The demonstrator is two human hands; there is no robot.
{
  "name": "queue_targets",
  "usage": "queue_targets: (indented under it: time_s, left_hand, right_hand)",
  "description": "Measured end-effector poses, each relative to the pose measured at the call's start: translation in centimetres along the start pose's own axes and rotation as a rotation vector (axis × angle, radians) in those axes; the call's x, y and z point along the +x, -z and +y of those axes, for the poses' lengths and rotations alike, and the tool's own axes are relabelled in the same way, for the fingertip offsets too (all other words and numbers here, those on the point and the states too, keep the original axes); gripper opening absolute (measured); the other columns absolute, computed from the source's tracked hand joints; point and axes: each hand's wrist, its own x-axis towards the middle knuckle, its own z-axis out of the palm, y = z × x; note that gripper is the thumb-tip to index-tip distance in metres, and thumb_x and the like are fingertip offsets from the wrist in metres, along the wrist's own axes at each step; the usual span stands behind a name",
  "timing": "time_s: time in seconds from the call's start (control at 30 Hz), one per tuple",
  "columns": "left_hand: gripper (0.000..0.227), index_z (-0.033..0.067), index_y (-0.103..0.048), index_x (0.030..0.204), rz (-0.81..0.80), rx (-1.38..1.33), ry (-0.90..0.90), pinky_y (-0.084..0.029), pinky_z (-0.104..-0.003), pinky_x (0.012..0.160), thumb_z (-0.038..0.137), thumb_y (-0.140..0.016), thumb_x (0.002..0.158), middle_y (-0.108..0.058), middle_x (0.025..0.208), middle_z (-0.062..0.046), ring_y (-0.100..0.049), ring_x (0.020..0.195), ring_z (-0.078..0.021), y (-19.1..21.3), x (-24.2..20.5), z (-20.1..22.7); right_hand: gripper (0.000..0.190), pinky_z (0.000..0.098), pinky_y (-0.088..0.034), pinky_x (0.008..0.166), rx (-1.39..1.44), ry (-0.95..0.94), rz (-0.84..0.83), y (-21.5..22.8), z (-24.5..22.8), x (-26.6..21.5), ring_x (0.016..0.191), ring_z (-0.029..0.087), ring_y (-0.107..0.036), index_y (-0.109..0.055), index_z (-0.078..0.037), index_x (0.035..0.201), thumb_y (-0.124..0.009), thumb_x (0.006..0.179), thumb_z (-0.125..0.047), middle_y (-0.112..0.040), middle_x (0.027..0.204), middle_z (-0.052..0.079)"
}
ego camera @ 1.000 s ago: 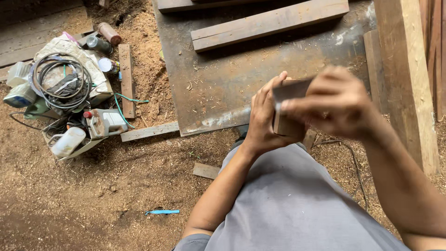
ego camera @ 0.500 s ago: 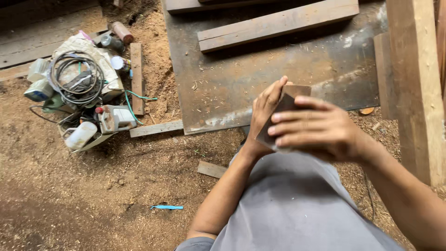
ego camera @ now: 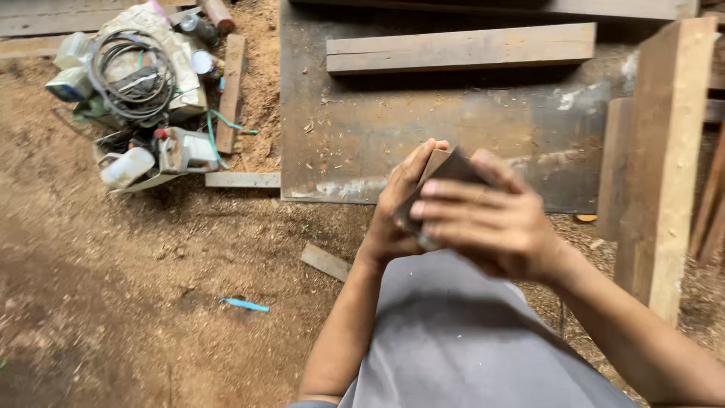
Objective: The person sands the surfaces and edges of a wooden block with a piece of sandpaper by hand.
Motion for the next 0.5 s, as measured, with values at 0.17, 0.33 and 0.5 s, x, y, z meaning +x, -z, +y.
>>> queue_targets:
  time_s: [0.17,0.33,0.5]
  left_hand:
    - [0.094,0.0063,-0.036,0.162,0.026,-0.092,0.079,-0.044,-0.040,0.126,0.038,-0.080,0.085,-0.047,0.158,-0.015,-0.049,0.149,-0.0306,-0.5,-1.5,1.1]
    - [0.099,0.0053,-0.032,0.165,-0.007,-0.058,0.048,-0.042,-0.040,0.129,0.035,-0.083,0.085,-0.044,0.163,-0.014,-0.045,0.153,-0.0283,0.5,-1.3,1.8]
    - [0.085,0.0068,-0.034,0.161,0.018,-0.092,0.077,-0.043,-0.038,0.129,0.026,-0.079,0.092,-0.042,0.165,-0.014,-0.045,0.151,-0.0277,0.6,-1.7,1.9]
  right_hand:
    - [0.011,0.0490,-0.023,0.128,0.082,-0.071,0.009,-0.2,0.3,-0.6,0.134,0.021,-0.060,-0.077,-0.020,0.104,-0.075,0.096,-0.027,-0.073,0.128,0.000]
    - [0.010,0.0493,-0.025,0.127,0.100,-0.011,-0.054,-0.6,-2.8,-1.0,0.131,0.021,-0.061,-0.079,-0.021,0.102,-0.074,0.094,-0.024,-0.074,0.126,0.000]
    - [0.005,0.0459,-0.029,0.127,0.011,-0.111,0.037,-1.0,-1.5,-0.2,0.133,0.021,-0.062,-0.077,-0.022,0.097,-0.073,0.099,-0.026,-0.075,0.125,-0.001]
